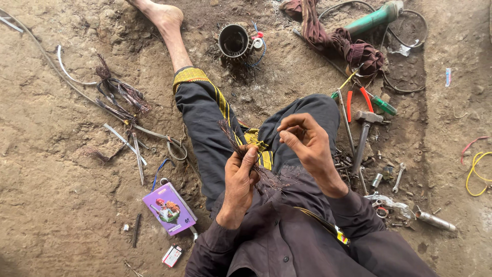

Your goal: The person sits on the ground and twists multiple thin copper wires together by hand. The hands repeatedly rotate and align the wire bundle to form a single strand.

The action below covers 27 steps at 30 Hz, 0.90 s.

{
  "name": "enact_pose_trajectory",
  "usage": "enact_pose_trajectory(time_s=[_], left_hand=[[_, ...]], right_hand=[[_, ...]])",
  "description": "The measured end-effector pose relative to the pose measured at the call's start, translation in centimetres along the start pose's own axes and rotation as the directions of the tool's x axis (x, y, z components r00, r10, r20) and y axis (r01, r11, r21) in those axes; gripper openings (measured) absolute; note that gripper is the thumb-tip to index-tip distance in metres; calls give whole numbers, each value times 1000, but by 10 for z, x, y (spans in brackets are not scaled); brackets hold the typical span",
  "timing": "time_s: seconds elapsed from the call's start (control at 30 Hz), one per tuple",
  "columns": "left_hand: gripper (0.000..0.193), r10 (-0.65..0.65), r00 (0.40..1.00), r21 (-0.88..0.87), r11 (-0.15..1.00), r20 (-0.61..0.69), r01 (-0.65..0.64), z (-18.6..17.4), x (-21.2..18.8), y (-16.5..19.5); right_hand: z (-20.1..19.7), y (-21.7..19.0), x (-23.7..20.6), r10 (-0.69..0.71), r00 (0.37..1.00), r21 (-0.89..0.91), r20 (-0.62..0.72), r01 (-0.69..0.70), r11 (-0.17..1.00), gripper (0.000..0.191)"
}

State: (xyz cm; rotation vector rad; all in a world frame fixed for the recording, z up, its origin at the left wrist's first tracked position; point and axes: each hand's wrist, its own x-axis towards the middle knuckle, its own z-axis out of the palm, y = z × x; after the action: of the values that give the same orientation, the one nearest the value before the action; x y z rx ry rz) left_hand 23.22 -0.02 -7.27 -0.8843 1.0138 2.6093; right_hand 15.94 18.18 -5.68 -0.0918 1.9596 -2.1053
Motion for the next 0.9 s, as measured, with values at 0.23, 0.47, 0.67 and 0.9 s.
enact_pose_trajectory(time_s=[0.23, 0.47, 0.67, 0.9], left_hand=[[18, 0, 1000, 14, 1000, -5, 0, -4, 1, -2], [17, 3, 1000, 18, 1000, -18, -2, -5, 0, -1], [17, -9, 1000, 17, 1000, -14, 9, -3, -1, -3], [16, 9, 1000, 14, 1000, 2, -9, -3, 0, -4]], right_hand=[[-2, 5, 3, -23, 999, 46, 31, 22, 999, 34], [-3, 10, 5, 86, 985, 72, 147, -97, 993, 24], [5, 5, 4, 235, 936, 116, 262, -272, 955, 50], [6, 20, 5, 311, 902, 85, 299, -350, 933, 29]])
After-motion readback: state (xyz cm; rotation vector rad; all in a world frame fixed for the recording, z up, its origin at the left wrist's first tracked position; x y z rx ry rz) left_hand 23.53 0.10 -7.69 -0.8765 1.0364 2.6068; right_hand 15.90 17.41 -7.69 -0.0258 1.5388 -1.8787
